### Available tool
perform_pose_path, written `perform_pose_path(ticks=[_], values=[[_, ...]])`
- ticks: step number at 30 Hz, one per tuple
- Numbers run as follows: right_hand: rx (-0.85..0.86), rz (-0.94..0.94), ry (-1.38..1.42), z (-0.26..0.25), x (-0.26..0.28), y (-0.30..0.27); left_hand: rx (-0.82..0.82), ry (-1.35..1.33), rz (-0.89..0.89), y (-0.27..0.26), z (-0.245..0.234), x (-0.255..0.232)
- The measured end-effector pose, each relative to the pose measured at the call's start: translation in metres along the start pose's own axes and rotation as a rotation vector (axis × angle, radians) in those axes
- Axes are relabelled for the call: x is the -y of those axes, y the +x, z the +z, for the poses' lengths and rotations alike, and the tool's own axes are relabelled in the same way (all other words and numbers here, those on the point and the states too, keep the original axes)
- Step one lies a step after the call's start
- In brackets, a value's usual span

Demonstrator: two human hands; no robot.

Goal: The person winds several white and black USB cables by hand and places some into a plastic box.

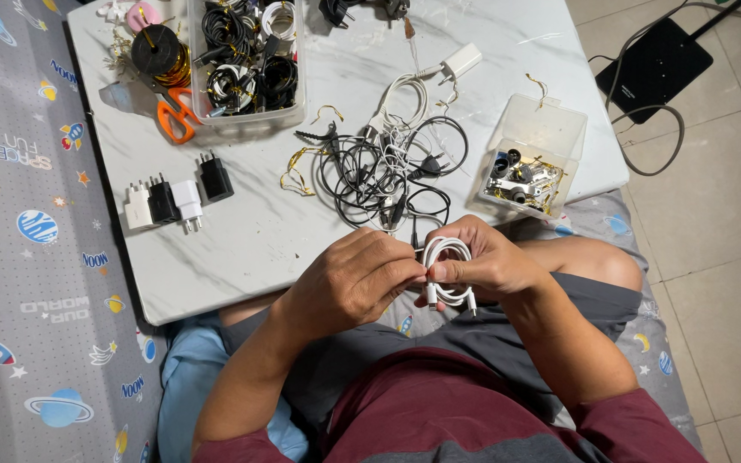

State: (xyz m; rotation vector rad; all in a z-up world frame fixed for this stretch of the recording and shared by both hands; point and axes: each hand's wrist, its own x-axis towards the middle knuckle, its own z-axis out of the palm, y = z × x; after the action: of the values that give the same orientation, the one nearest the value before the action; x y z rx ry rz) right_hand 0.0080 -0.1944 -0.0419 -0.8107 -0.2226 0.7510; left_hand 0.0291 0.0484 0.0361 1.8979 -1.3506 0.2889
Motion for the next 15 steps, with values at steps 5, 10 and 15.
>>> perform_pose_path(ticks=[5,10,15], values=[[-0.075,-0.069,-0.049,0.001,-0.003,0.002,-0.021,0.012,-0.018,-0.003,0.001,0.005],[-0.182,-0.156,-0.352,0.003,0.001,0.001,-0.021,0.067,-0.023,-0.005,0.002,0.008],[-0.273,-0.271,-0.724,0.017,0.011,0.001,-0.082,0.019,-0.073,-0.006,0.007,0.013]])
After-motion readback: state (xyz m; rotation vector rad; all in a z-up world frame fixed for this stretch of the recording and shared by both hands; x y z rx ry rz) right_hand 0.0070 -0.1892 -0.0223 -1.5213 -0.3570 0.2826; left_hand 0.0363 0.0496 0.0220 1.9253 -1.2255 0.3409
